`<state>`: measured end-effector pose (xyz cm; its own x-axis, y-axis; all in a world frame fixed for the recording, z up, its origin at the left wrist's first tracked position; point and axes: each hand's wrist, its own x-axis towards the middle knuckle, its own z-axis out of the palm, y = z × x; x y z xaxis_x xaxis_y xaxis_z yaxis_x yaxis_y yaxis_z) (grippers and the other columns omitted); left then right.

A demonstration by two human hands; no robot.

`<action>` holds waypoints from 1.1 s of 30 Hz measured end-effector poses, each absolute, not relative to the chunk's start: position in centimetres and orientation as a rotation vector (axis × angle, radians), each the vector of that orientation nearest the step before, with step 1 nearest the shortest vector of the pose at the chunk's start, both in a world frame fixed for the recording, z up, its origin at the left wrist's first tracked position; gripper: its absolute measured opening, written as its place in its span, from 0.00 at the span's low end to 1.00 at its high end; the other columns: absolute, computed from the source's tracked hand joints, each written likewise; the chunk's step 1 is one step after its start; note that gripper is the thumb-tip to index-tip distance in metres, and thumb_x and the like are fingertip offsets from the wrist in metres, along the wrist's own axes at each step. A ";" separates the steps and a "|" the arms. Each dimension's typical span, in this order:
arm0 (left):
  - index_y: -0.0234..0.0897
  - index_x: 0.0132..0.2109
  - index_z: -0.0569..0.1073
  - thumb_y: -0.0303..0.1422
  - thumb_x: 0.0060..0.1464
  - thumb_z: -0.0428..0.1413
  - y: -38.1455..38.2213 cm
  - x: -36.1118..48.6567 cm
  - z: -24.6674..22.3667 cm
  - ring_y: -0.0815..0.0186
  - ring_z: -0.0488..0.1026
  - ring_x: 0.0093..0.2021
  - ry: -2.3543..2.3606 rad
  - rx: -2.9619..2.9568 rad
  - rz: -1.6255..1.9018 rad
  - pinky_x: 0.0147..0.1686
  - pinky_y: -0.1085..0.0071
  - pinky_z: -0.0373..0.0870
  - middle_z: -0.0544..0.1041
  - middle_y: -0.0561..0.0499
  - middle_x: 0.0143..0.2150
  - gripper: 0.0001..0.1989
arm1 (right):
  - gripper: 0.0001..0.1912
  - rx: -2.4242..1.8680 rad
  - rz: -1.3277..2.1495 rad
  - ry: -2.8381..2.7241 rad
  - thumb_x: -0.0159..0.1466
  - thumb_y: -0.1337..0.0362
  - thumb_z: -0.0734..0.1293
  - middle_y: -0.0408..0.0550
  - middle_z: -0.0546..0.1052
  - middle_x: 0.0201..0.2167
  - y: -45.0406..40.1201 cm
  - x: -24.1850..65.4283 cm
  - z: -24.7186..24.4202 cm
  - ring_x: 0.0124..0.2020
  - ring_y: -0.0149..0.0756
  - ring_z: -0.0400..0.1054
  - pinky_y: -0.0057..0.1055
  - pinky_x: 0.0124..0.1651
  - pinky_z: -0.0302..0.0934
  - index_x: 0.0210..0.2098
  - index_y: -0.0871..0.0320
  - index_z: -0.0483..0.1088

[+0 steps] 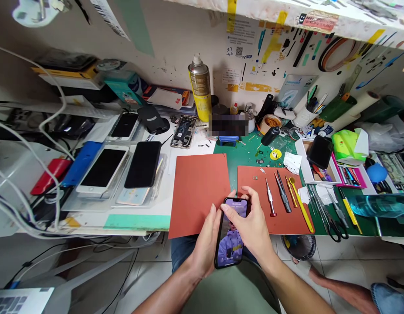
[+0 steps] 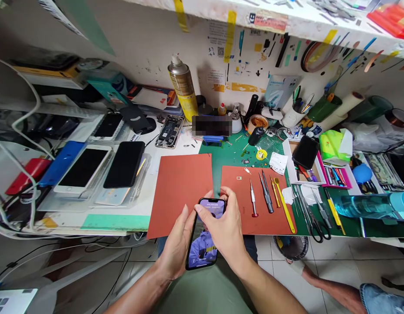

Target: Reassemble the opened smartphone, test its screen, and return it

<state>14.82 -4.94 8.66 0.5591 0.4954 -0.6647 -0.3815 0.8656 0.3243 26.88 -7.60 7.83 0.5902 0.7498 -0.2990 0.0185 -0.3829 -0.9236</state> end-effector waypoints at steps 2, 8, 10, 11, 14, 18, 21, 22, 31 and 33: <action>0.42 0.79 0.61 0.54 0.72 0.52 -4.8 14.8 8.7 0.48 0.71 0.73 0.781 0.167 0.547 0.75 0.52 0.63 0.75 0.43 0.72 0.38 | 0.44 -1.800 0.902 -0.617 0.55 0.43 0.81 0.53 0.77 0.57 -7.9 26.6 7.4 0.57 0.50 0.75 0.47 0.60 0.71 0.65 0.51 0.67; 0.50 0.79 0.60 0.56 0.70 0.54 -4.2 15.0 8.9 0.49 0.74 0.70 0.694 0.195 0.594 0.75 0.50 0.63 0.76 0.45 0.71 0.38 | 0.51 -1.734 0.964 -0.561 0.56 0.47 0.83 0.55 0.73 0.66 -8.9 25.4 6.5 0.61 0.49 0.74 0.47 0.63 0.71 0.71 0.47 0.60; 0.50 0.79 0.60 0.56 0.71 0.54 -4.0 15.0 9.1 0.49 0.76 0.68 0.664 0.184 0.606 0.73 0.50 0.65 0.78 0.44 0.69 0.37 | 0.53 -1.697 0.973 -0.537 0.55 0.47 0.83 0.55 0.73 0.65 -9.1 25.0 6.3 0.60 0.48 0.74 0.46 0.63 0.72 0.72 0.46 0.58; 0.50 0.79 0.59 0.55 0.71 0.53 -3.8 15.0 9.3 0.50 0.77 0.67 0.656 0.182 0.609 0.72 0.50 0.67 0.79 0.44 0.68 0.36 | 0.53 -1.674 0.983 -0.528 0.55 0.47 0.84 0.55 0.74 0.64 -9.2 24.8 6.2 0.59 0.47 0.75 0.45 0.62 0.73 0.72 0.46 0.58; 0.52 0.79 0.60 0.51 0.73 0.53 -3.3 15.2 9.6 0.52 0.80 0.62 0.675 0.196 0.631 0.68 0.51 0.71 0.81 0.44 0.64 0.34 | 0.55 -1.623 1.032 -0.510 0.55 0.46 0.84 0.55 0.73 0.64 -9.5 24.4 6.1 0.58 0.47 0.76 0.44 0.60 0.74 0.73 0.47 0.55; 0.54 0.79 0.60 0.47 0.73 0.55 -2.4 15.3 9.8 0.56 0.83 0.54 0.706 0.237 0.675 0.62 0.55 0.77 0.83 0.46 0.59 0.32 | 0.53 -1.600 1.048 -0.541 0.56 0.48 0.83 0.56 0.72 0.66 -9.9 24.0 6.4 0.60 0.48 0.75 0.45 0.62 0.73 0.72 0.47 0.55; 0.57 0.79 0.58 0.46 0.73 0.55 -1.8 15.3 10.0 0.58 0.84 0.50 0.701 0.254 0.686 0.58 0.56 0.80 0.84 0.47 0.58 0.32 | 0.52 -1.591 1.069 -0.547 0.57 0.49 0.83 0.55 0.74 0.65 -10.1 23.7 6.7 0.61 0.49 0.75 0.48 0.64 0.73 0.72 0.47 0.56; 0.59 0.79 0.58 0.47 0.74 0.54 -1.6 15.3 10.0 0.59 0.84 0.49 0.698 0.263 0.691 0.57 0.56 0.81 0.84 0.47 0.58 0.32 | 0.53 -1.595 1.074 -0.540 0.57 0.49 0.83 0.56 0.73 0.66 -10.2 23.6 6.7 0.62 0.50 0.75 0.50 0.64 0.72 0.73 0.47 0.56; 0.61 0.79 0.56 0.48 0.75 0.51 -0.5 15.0 10.2 0.59 0.85 0.44 0.686 0.289 0.729 0.48 0.56 0.85 0.82 0.45 0.59 0.31 | 0.52 -1.538 1.164 -0.540 0.61 0.49 0.82 0.57 0.70 0.71 -11.2 23.0 6.0 0.70 0.51 0.69 0.50 0.70 0.67 0.75 0.48 0.53; 0.61 0.79 0.56 0.48 0.75 0.51 -0.3 15.0 10.2 0.60 0.85 0.44 0.688 0.278 0.739 0.47 0.58 0.85 0.83 0.46 0.59 0.31 | 0.51 -1.477 1.200 -0.519 0.62 0.50 0.82 0.57 0.72 0.70 -11.3 22.7 5.9 0.69 0.49 0.70 0.48 0.70 0.68 0.75 0.48 0.54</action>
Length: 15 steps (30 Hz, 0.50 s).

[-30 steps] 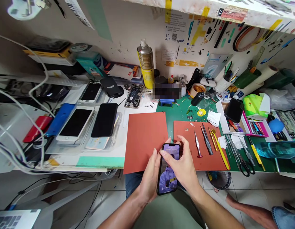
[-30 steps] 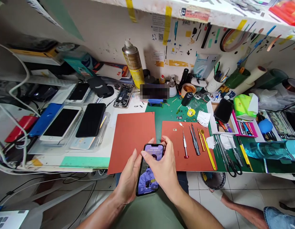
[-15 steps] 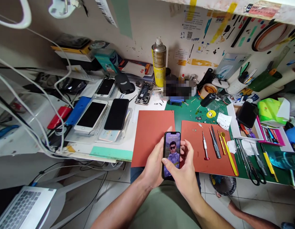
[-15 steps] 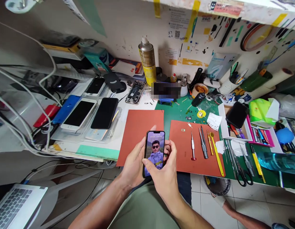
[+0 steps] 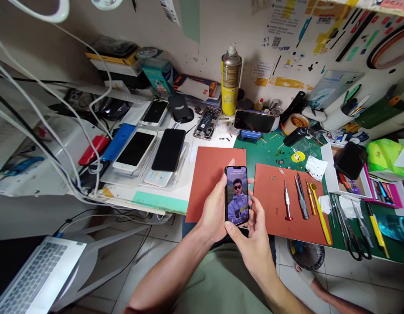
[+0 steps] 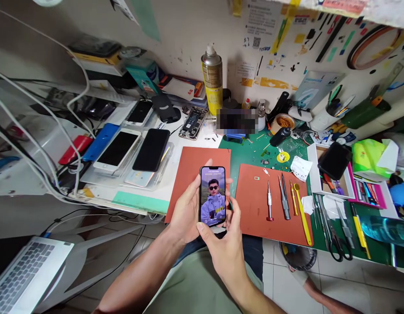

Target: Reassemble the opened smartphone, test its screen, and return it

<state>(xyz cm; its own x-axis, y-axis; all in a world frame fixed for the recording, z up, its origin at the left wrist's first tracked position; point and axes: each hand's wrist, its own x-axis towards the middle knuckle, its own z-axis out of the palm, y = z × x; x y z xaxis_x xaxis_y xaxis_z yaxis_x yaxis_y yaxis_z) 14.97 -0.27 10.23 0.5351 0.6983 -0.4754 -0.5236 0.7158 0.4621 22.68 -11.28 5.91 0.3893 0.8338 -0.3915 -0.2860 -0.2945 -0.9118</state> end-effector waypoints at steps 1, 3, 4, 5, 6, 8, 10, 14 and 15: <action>0.62 0.79 0.57 0.48 0.75 0.51 -0.1 15.0 10.3 0.60 0.85 0.43 0.688 0.273 0.743 0.46 0.58 0.85 0.83 0.46 0.59 0.30 | 0.51 -1.445 1.210 -0.495 0.62 0.50 0.82 0.57 0.72 0.70 -11.3 22.5 5.9 0.69 0.49 0.70 0.48 0.71 0.67 0.75 0.49 0.55; 0.61 0.78 0.59 0.48 0.75 0.52 0.2 15.1 10.4 0.61 0.85 0.43 0.685 0.257 0.766 0.45 0.60 0.85 0.83 0.47 0.58 0.29 | 0.51 -1.381 1.220 -0.429 0.60 0.51 0.83 0.57 0.73 0.69 -11.5 22.2 6.1 0.68 0.48 0.71 0.48 0.71 0.67 0.75 0.50 0.57; 0.60 0.77 0.62 0.48 0.74 0.52 0.4 15.2 10.5 0.61 0.85 0.43 0.684 0.248 0.787 0.44 0.60 0.85 0.84 0.47 0.58 0.28 | 0.52 -1.347 1.230 -0.395 0.59 0.52 0.83 0.57 0.73 0.69 -11.5 22.2 6.2 0.67 0.48 0.72 0.48 0.70 0.68 0.74 0.49 0.57; 0.58 0.76 0.64 0.49 0.74 0.52 0.5 15.3 10.6 0.60 0.85 0.43 0.686 0.237 0.809 0.43 0.61 0.85 0.84 0.46 0.57 0.27 | 0.52 -1.312 1.240 -0.364 0.58 0.54 0.84 0.55 0.75 0.68 -11.6 22.2 6.5 0.65 0.47 0.74 0.47 0.68 0.70 0.74 0.48 0.58; 0.54 0.74 0.68 0.49 0.74 0.53 0.7 15.4 10.7 0.60 0.84 0.43 0.689 0.226 0.827 0.42 0.62 0.85 0.84 0.46 0.57 0.26 | 0.52 -1.279 1.256 -0.339 0.57 0.55 0.85 0.53 0.77 0.64 -11.6 22.3 6.8 0.62 0.45 0.75 0.45 0.66 0.71 0.74 0.47 0.59; 0.47 0.69 0.75 0.50 0.73 0.53 1.0 15.5 10.8 0.60 0.84 0.41 0.703 0.201 0.843 0.40 0.63 0.84 0.85 0.43 0.56 0.25 | 0.49 -1.223 1.297 -0.304 0.58 0.56 0.84 0.48 0.83 0.52 -11.5 22.7 7.5 0.51 0.41 0.79 0.42 0.58 0.74 0.73 0.47 0.62; 0.42 0.64 0.78 0.50 0.72 0.53 1.2 15.6 10.8 0.58 0.84 0.40 0.720 0.178 0.833 0.37 0.64 0.84 0.85 0.42 0.55 0.24 | 0.43 -1.178 1.342 -0.278 0.62 0.54 0.82 0.43 0.82 0.38 -11.2 23.2 8.3 0.40 0.38 0.77 0.39 0.48 0.74 0.71 0.49 0.65; 0.42 0.61 0.80 0.49 0.73 0.53 1.2 16.0 10.9 0.56 0.85 0.43 0.772 0.146 0.867 0.39 0.63 0.84 0.86 0.43 0.52 0.22 | 0.40 -1.175 1.349 -0.183 0.61 0.52 0.83 0.35 0.75 0.25 -9.9 23.2 8.9 0.27 0.33 0.68 0.32 0.35 0.65 0.67 0.52 0.68; 0.42 0.61 0.80 0.48 0.73 0.53 1.1 16.1 11.0 0.56 0.85 0.44 0.790 0.137 0.882 0.41 0.63 0.84 0.86 0.44 0.52 0.22 | 0.41 -1.191 1.324 -0.152 0.59 0.53 0.84 0.33 0.72 0.22 -9.6 23.0 8.9 0.26 0.31 0.66 0.30 0.33 0.64 0.66 0.52 0.69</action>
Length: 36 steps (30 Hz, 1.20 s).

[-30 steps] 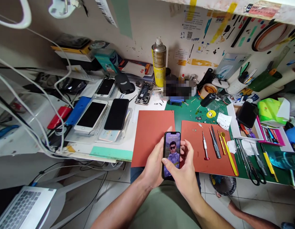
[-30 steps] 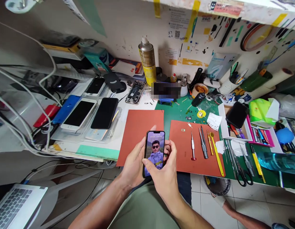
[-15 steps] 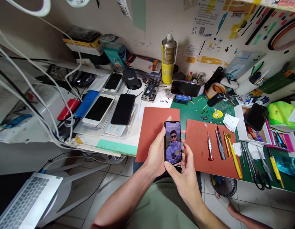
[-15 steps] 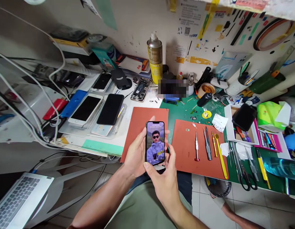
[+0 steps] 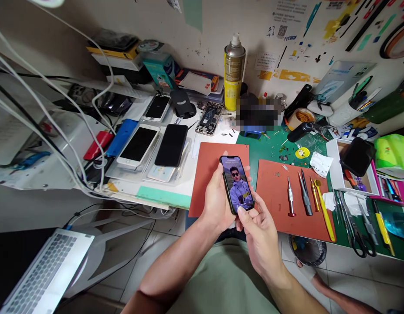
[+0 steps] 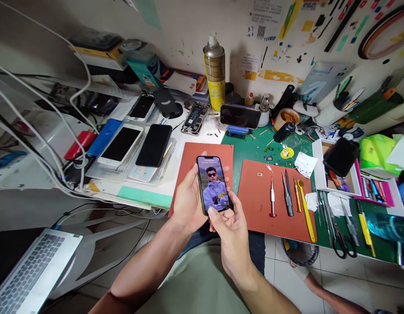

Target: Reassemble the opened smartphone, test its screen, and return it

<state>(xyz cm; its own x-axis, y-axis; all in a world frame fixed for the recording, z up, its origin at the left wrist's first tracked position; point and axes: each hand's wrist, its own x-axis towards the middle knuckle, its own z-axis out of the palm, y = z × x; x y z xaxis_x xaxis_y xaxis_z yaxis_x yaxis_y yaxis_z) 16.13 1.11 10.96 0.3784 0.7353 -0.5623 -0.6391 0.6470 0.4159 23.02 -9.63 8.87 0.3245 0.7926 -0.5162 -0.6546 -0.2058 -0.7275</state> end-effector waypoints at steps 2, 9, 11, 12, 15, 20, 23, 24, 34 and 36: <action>0.42 0.61 0.79 0.48 0.73 0.52 1.0 16.5 11.2 0.57 0.85 0.43 0.829 0.113 0.896 0.42 0.63 0.84 0.86 0.44 0.50 0.22 | 0.43 -1.211 1.283 -0.107 0.55 0.55 0.86 0.30 0.68 0.20 -9.2 22.6 8.7 0.25 0.29 0.63 0.29 0.33 0.62 0.65 0.52 0.70; 0.49 0.68 0.74 0.48 0.75 0.49 0.9 16.9 11.9 0.60 0.84 0.40 0.897 0.059 0.945 0.43 0.62 0.83 0.85 0.47 0.47 0.22 | 0.44 -1.171 1.326 -0.127 0.54 0.58 0.85 0.32 0.68 0.24 -9.4 22.7 9.1 0.27 0.31 0.66 0.32 0.36 0.68 0.67 0.51 0.70; 0.43 0.64 0.77 0.47 0.75 0.49 0.9 17.0 12.1 0.60 0.84 0.39 0.930 0.055 0.952 0.42 0.64 0.83 0.85 0.46 0.46 0.22 | 0.43 -1.125 1.369 -0.105 0.56 0.59 0.84 0.33 0.69 0.24 -9.5 22.9 9.3 0.28 0.31 0.66 0.32 0.35 0.67 0.67 0.51 0.70; 0.41 0.61 0.78 0.48 0.75 0.49 0.9 17.1 12.2 0.61 0.84 0.38 0.946 0.049 0.950 0.41 0.64 0.83 0.85 0.45 0.45 0.22 | 0.42 -1.104 1.388 -0.087 0.56 0.59 0.84 0.33 0.69 0.24 -9.5 23.0 9.4 0.28 0.31 0.66 0.31 0.35 0.67 0.67 0.52 0.71; 0.36 0.53 0.80 0.49 0.75 0.49 0.9 17.4 12.5 0.62 0.82 0.36 0.987 0.031 0.944 0.40 0.66 0.82 0.84 0.44 0.45 0.23 | 0.40 -1.081 1.416 -0.059 0.58 0.58 0.83 0.33 0.68 0.24 -9.5 23.1 9.5 0.29 0.32 0.65 0.32 0.36 0.68 0.67 0.52 0.71; 0.37 0.55 0.79 0.47 0.74 0.51 0.8 17.6 12.7 0.63 0.82 0.36 1.009 0.058 0.981 0.40 0.68 0.81 0.84 0.45 0.44 0.21 | 0.40 -1.127 1.419 -0.069 0.57 0.58 0.83 0.32 0.65 0.23 -9.5 23.2 9.4 0.27 0.32 0.64 0.33 0.36 0.68 0.66 0.51 0.73; 0.38 0.59 0.79 0.48 0.74 0.52 0.7 17.6 12.8 0.64 0.82 0.35 1.016 0.069 0.994 0.39 0.69 0.80 0.84 0.46 0.43 0.22 | 0.41 -1.124 1.422 -0.043 0.55 0.58 0.84 0.32 0.65 0.22 -9.7 23.2 9.3 0.27 0.31 0.63 0.31 0.35 0.67 0.66 0.52 0.73; 0.38 0.60 0.78 0.48 0.74 0.51 0.6 17.7 12.8 0.64 0.82 0.35 1.018 0.071 0.998 0.38 0.69 0.80 0.84 0.46 0.43 0.22 | 0.41 -1.121 1.422 -0.029 0.55 0.58 0.85 0.32 0.65 0.22 -9.7 23.2 9.3 0.27 0.31 0.63 0.31 0.35 0.67 0.66 0.52 0.74; 0.39 0.62 0.77 0.49 0.74 0.52 0.3 17.7 12.9 0.63 0.82 0.36 1.034 0.080 1.011 0.38 0.70 0.80 0.84 0.46 0.45 0.23 | 0.43 -1.117 1.427 -0.031 0.54 0.60 0.85 0.32 0.65 0.23 -9.7 23.3 9.2 0.27 0.31 0.63 0.30 0.34 0.67 0.67 0.52 0.72; 0.39 0.62 0.77 0.50 0.73 0.53 0.3 17.7 12.8 0.63 0.83 0.37 1.031 0.080 1.015 0.38 0.70 0.80 0.84 0.45 0.45 0.24 | 0.43 -1.122 1.429 -0.048 0.55 0.60 0.85 0.32 0.66 0.23 -9.8 23.4 9.3 0.27 0.31 0.64 0.30 0.35 0.68 0.67 0.51 0.72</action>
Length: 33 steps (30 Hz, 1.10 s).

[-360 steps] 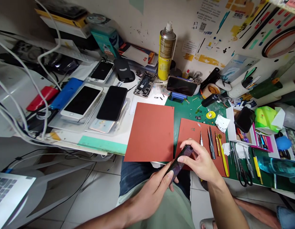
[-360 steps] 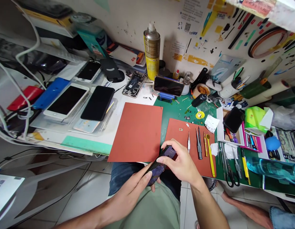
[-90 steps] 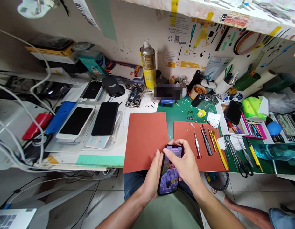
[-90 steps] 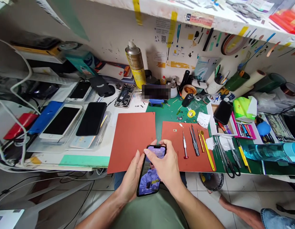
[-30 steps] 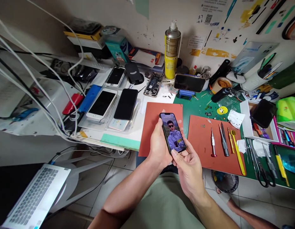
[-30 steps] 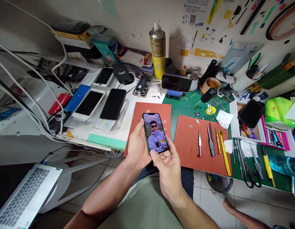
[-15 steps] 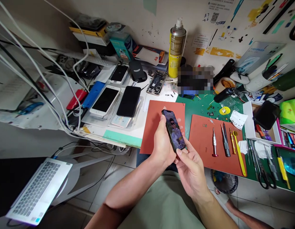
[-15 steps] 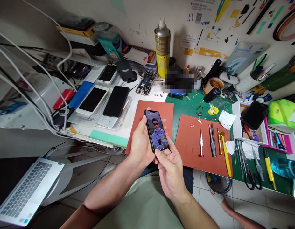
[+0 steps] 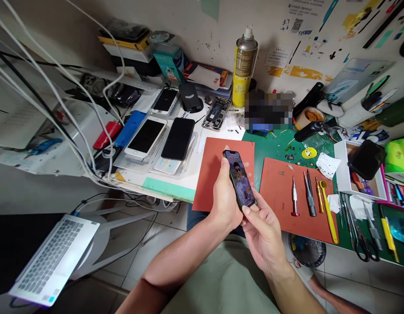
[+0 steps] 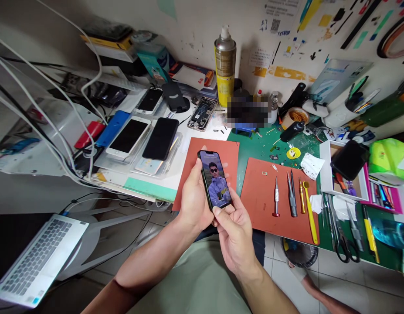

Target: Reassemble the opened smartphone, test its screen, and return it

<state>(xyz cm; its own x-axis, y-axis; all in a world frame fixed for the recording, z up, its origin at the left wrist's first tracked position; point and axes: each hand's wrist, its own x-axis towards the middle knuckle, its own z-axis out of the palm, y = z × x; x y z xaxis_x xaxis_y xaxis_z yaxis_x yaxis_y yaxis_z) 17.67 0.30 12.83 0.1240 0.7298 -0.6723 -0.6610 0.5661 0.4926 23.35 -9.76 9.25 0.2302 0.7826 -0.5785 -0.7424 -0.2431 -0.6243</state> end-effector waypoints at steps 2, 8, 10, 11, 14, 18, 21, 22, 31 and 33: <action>0.39 0.63 0.77 0.50 0.72 0.54 0.3 17.7 12.7 0.62 0.83 0.38 1.021 0.092 1.019 0.38 0.71 0.80 0.84 0.45 0.45 0.24 | 0.42 -1.123 1.434 -0.069 0.56 0.59 0.84 0.32 0.68 0.23 -9.7 23.4 9.3 0.28 0.31 0.66 0.30 0.35 0.68 0.67 0.51 0.73; 0.42 0.65 0.77 0.48 0.75 0.51 -0.3 17.8 12.5 0.63 0.83 0.42 0.966 0.217 1.065 0.41 0.71 0.80 0.85 0.45 0.51 0.23 | 0.34 -1.105 1.417 -0.130 0.58 0.56 0.83 0.42 0.83 0.38 -9.1 23.3 9.3 0.47 0.42 0.79 0.44 0.59 0.74 0.62 0.49 0.77; 0.43 0.68 0.75 0.48 0.75 0.50 -0.5 17.6 12.5 0.62 0.83 0.43 0.932 0.254 1.082 0.43 0.70 0.81 0.85 0.46 0.53 0.24 | 0.33 -1.096 1.415 -0.170 0.57 0.57 0.84 0.46 0.85 0.46 -8.9 23.3 9.2 0.52 0.43 0.79 0.47 0.64 0.72 0.60 0.50 0.77; 0.45 0.70 0.73 0.48 0.76 0.49 -0.5 17.5 12.5 0.62 0.84 0.44 0.904 0.261 1.090 0.44 0.69 0.81 0.85 0.46 0.53 0.25 | 0.34 -1.095 1.412 -0.189 0.57 0.58 0.84 0.47 0.85 0.48 -8.8 23.3 9.2 0.51 0.43 0.79 0.46 0.64 0.71 0.61 0.50 0.77; 0.53 0.76 0.65 0.48 0.77 0.48 -0.3 17.1 12.6 0.62 0.85 0.44 0.819 0.267 1.094 0.45 0.67 0.82 0.86 0.47 0.55 0.26 | 0.38 -1.093 1.379 -0.228 0.57 0.59 0.85 0.47 0.85 0.50 -8.9 23.2 9.1 0.50 0.40 0.79 0.44 0.63 0.72 0.64 0.50 0.74; 0.54 0.79 0.59 0.49 0.77 0.46 -0.1 16.9 12.7 0.60 0.85 0.44 0.771 0.299 1.081 0.46 0.64 0.83 0.85 0.45 0.57 0.29 | 0.41 -1.108 1.324 -0.282 0.58 0.59 0.84 0.51 0.85 0.52 -9.1 23.2 9.1 0.52 0.43 0.79 0.45 0.62 0.73 0.68 0.52 0.72; 0.52 0.79 0.60 0.51 0.77 0.44 -0.1 16.9 12.7 0.59 0.86 0.44 0.750 0.325 1.082 0.46 0.63 0.83 0.85 0.43 0.57 0.30 | 0.40 -1.115 1.283 -0.334 0.60 0.59 0.83 0.51 0.85 0.53 -9.2 23.3 9.2 0.53 0.44 0.80 0.45 0.62 0.74 0.68 0.52 0.71; 0.51 0.79 0.60 0.51 0.77 0.43 -0.2 17.0 12.7 0.59 0.86 0.44 0.745 0.333 1.082 0.46 0.62 0.84 0.85 0.43 0.58 0.30 | 0.39 -1.114 1.273 -0.350 0.60 0.60 0.83 0.51 0.85 0.54 -9.2 23.4 9.2 0.53 0.44 0.80 0.45 0.62 0.74 0.68 0.51 0.71; 0.38 0.74 0.68 0.55 0.76 0.38 0.1 16.9 12.4 0.52 0.86 0.46 0.717 0.317 1.063 0.47 0.56 0.84 0.84 0.35 0.57 0.35 | 0.37 -1.101 1.281 -0.392 0.64 0.60 0.82 0.53 0.83 0.60 -9.6 24.1 9.0 0.56 0.43 0.80 0.41 0.64 0.73 0.70 0.53 0.71; 0.36 0.72 0.70 0.56 0.76 0.38 0.2 16.7 12.3 0.51 0.87 0.46 0.724 0.309 1.041 0.46 0.55 0.84 0.84 0.34 0.57 0.36 | 0.33 -1.129 1.274 -0.413 0.65 0.60 0.81 0.50 0.84 0.56 -9.7 24.4 9.1 0.51 0.40 0.80 0.37 0.61 0.74 0.68 0.53 0.74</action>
<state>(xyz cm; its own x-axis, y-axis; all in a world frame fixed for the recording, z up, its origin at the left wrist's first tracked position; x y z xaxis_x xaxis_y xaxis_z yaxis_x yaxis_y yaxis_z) 16.74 0.15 12.31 0.3038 0.8667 -0.3957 -0.6730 0.4892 0.5547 24.36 -9.72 9.14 0.3106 0.8947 -0.3211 -0.5359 -0.1142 -0.8365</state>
